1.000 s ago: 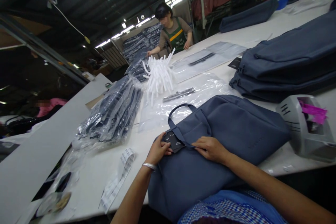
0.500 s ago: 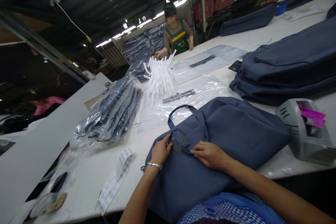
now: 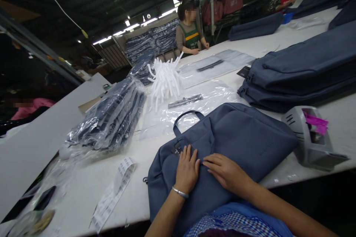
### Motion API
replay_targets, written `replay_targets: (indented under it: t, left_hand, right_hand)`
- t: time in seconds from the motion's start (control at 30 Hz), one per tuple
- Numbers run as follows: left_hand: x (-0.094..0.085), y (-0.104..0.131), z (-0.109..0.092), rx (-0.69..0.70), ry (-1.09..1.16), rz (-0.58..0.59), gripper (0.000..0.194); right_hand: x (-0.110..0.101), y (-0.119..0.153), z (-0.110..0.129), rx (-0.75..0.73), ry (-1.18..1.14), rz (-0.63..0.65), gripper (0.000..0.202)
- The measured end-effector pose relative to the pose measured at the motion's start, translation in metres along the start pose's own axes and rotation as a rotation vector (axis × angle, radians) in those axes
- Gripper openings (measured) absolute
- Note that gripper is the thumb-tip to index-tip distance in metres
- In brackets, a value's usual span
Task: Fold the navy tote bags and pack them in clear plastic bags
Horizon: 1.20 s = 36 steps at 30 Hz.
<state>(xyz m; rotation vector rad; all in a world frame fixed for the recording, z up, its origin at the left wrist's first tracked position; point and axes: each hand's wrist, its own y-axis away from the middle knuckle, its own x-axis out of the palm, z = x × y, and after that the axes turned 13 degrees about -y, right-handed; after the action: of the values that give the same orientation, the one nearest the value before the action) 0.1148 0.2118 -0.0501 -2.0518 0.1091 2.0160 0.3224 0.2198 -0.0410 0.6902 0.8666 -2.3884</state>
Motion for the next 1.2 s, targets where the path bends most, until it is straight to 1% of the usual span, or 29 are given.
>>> replay_targets:
  t: [0.03, 0.1, 0.17, 0.2, 0.23, 0.27, 0.3, 0.37, 0.4, 0.43, 0.47, 0.5, 0.53, 0.6, 0.67, 0.73, 0.77, 0.83, 0.9, 0.97, 1.0, 1.07, 1.13, 1.2]
  left_hand:
    - [0.007, 0.003, 0.000, -0.008, -0.006, -0.001, 0.047]
    - [0.014, 0.005, 0.001, -0.012, -0.013, -0.003, 0.048]
    - [0.014, 0.005, 0.002, -0.009, -0.020, -0.002, 0.048]
    - [0.014, 0.005, 0.002, -0.005, -0.023, -0.001, 0.048]
    - [0.013, 0.004, 0.003, -0.001, -0.024, -0.002, 0.048]
    - [0.013, 0.004, 0.003, 0.000, -0.024, -0.007, 0.047]
    - [0.014, 0.003, 0.003, 0.001, -0.023, -0.015, 0.047]
    - [0.016, 0.003, 0.004, 0.004, -0.018, -0.030, 0.047]
    - [0.018, 0.004, 0.005, 0.005, -0.016, -0.035, 0.047]
    - [0.020, 0.004, 0.005, 0.006, -0.015, -0.037, 0.047]
    - [0.021, 0.004, 0.006, 0.008, -0.013, -0.038, 0.047]
    - [0.022, 0.004, 0.007, 0.010, -0.010, -0.038, 0.047]
    - [0.023, 0.004, 0.008, 0.010, -0.005, -0.040, 0.047]
    - [0.023, 0.004, 0.008, 0.007, 0.010, -0.040, 0.047]
    - [0.022, 0.003, 0.008, 0.000, 0.024, -0.028, 0.047]
    - [0.020, 0.003, 0.007, -0.009, 0.033, -0.009, 0.047]
    - [0.020, 0.002, 0.007, -0.014, 0.038, 0.004, 0.047]
    - [0.017, 0.001, 0.009, -0.029, 0.055, 0.028, 0.047]
    - [0.010, -0.001, 0.012, -0.052, 0.097, 0.049, 0.048]
    - [-0.003, -0.003, 0.017, -0.082, 0.188, 0.068, 0.048]
    - [-0.012, -0.004, 0.019, -0.099, 0.254, 0.075, 0.049]
    - [-0.037, -0.005, 0.020, -0.127, 0.425, 0.070, 0.050]
    - [-0.065, -0.008, 0.015, -0.141, 0.618, 0.004, 0.050]
    - [-0.090, -0.013, 0.004, -0.141, 0.822, -0.112, 0.051]
  right_hand:
    - [-0.007, 0.013, 0.004, 0.043, -0.012, -0.088, 0.032]
    - [-0.023, 0.041, 0.009, 0.189, 0.003, -0.298, 0.027]
    - [-0.036, 0.068, 0.012, 0.379, 0.032, -0.489, 0.024]
    - [-0.040, 0.079, 0.013, 0.486, 0.026, -0.548, 0.029]
    - [-0.042, 0.088, 0.013, 0.606, -0.009, -0.565, 0.036]
    - [-0.041, 0.096, 0.013, 0.736, -0.084, -0.544, 0.043]
    - [-0.039, 0.101, 0.011, 0.878, -0.193, -0.499, 0.050]
    - [-0.032, 0.106, 0.008, 1.160, -0.481, -0.400, 0.061]
    - [-0.028, 0.106, 0.006, 1.273, -0.628, -0.370, 0.064]
    - [-0.025, 0.105, 0.005, 1.352, -0.757, -0.369, 0.065]
    - [-0.024, 0.103, 0.005, 1.389, -0.868, -0.394, 0.065]
    - [-0.023, 0.101, 0.005, 1.386, -0.967, -0.436, 0.062]
    - [-0.023, 0.097, 0.007, 1.345, -1.065, -0.490, 0.059]
    - [-0.023, 0.088, 0.011, 1.220, -1.259, -0.628, 0.052]
    - [-0.021, 0.078, 0.013, 1.127, -1.434, -0.763, 0.051]
    - [-0.015, 0.067, 0.013, 1.110, -1.548, -0.859, 0.054]
    - [-0.012, 0.061, 0.013, 1.121, -1.584, -0.880, 0.056]
    - [-0.007, 0.050, 0.013, 1.140, -1.610, -0.872, 0.060]
    - [-0.007, 0.038, 0.016, 1.117, -1.550, -0.852, 0.061]
    - [-0.013, 0.025, 0.025, 1.008, -1.433, -0.867, 0.061]
    - [-0.019, 0.017, 0.031, 0.925, -1.371, -0.886, 0.061]
    - [-0.037, -0.001, 0.048, 0.757, -1.276, -0.905, 0.061]
    - [-0.060, -0.020, 0.069, 0.617, -1.226, -0.869, 0.058]
    - [-0.085, -0.042, 0.092, 0.483, -1.183, -0.791, 0.056]
